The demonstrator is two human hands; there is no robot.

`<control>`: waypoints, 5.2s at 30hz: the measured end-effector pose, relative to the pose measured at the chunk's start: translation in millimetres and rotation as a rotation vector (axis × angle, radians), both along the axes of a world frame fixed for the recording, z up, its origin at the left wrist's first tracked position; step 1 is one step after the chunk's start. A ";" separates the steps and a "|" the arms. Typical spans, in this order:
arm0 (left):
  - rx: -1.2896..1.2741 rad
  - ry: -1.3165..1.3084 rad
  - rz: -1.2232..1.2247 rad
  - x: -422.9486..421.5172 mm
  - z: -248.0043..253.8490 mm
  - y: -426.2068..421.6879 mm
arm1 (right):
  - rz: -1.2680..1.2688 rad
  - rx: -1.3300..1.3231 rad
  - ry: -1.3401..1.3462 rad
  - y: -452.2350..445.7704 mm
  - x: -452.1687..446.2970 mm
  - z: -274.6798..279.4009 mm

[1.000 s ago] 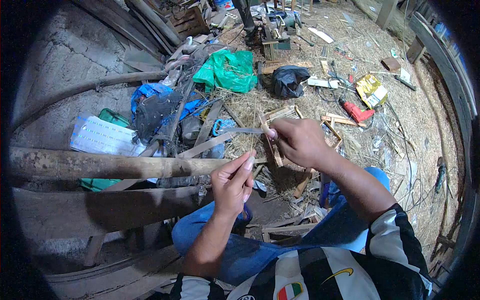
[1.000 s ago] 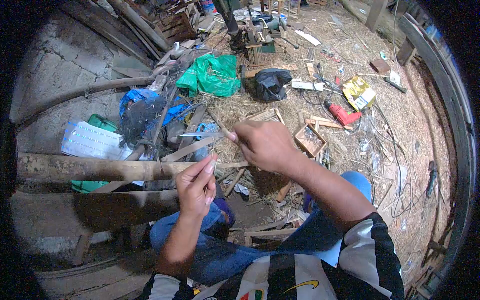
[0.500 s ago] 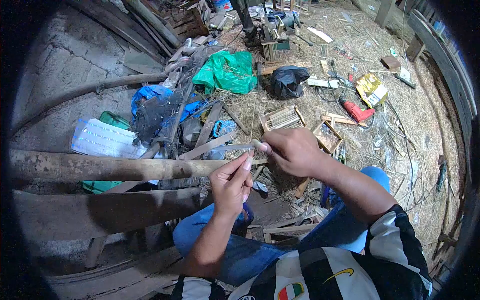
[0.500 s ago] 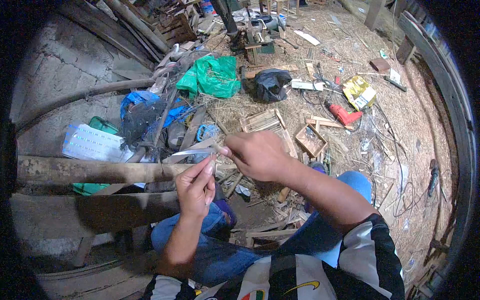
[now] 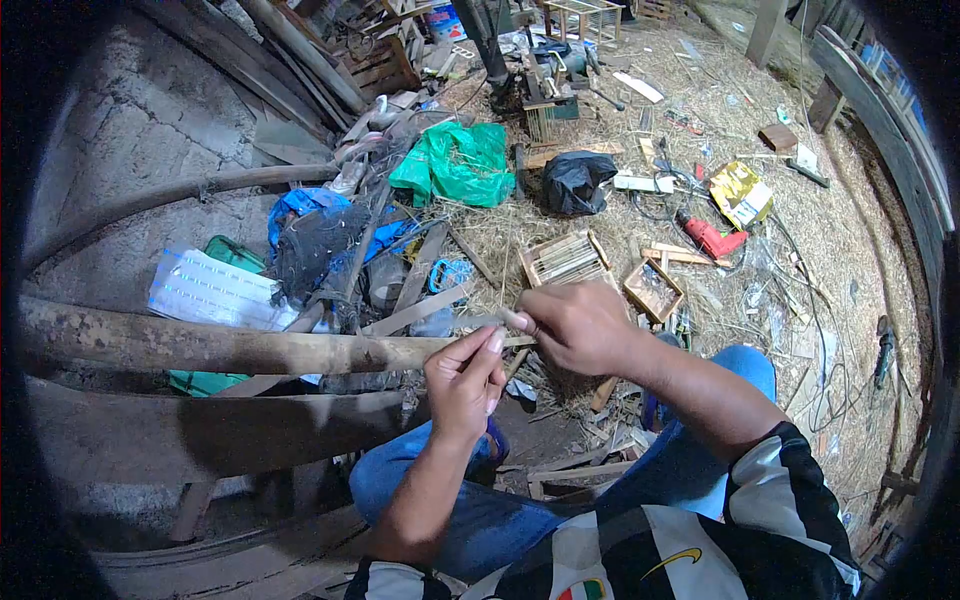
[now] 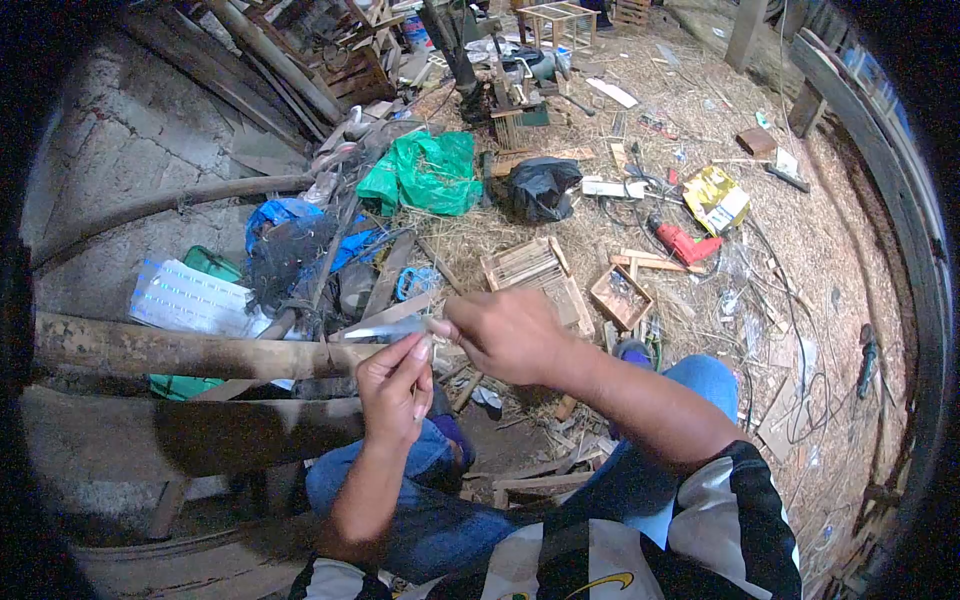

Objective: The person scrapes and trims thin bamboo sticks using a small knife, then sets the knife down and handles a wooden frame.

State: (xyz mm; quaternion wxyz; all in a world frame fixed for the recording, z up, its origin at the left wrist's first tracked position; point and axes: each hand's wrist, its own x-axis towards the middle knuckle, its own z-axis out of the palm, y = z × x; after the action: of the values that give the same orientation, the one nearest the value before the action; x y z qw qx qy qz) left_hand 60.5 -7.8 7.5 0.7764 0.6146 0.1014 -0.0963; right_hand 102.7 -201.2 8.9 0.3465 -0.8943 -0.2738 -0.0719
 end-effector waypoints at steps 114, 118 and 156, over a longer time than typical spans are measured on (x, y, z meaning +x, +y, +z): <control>-0.171 0.026 -0.052 4.3 1.9 -0.9 | -0.058 0.087 -0.037 -5.3 1.5 -0.6; -0.254 0.031 -0.076 2.8 1.6 2.2 | -0.159 0.063 0.042 -11.7 11.8 1.5; 0.114 -0.083 -0.100 4.5 6.6 -7.2 | -0.087 0.125 0.132 -1.6 -2.7 -0.1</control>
State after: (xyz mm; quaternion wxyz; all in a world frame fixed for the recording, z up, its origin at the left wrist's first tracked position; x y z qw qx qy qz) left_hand 65.1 -15.0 14.1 0.7380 0.6654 0.0435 -0.1035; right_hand 100.0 -202.9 8.8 0.4153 -0.8849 -0.2060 -0.0446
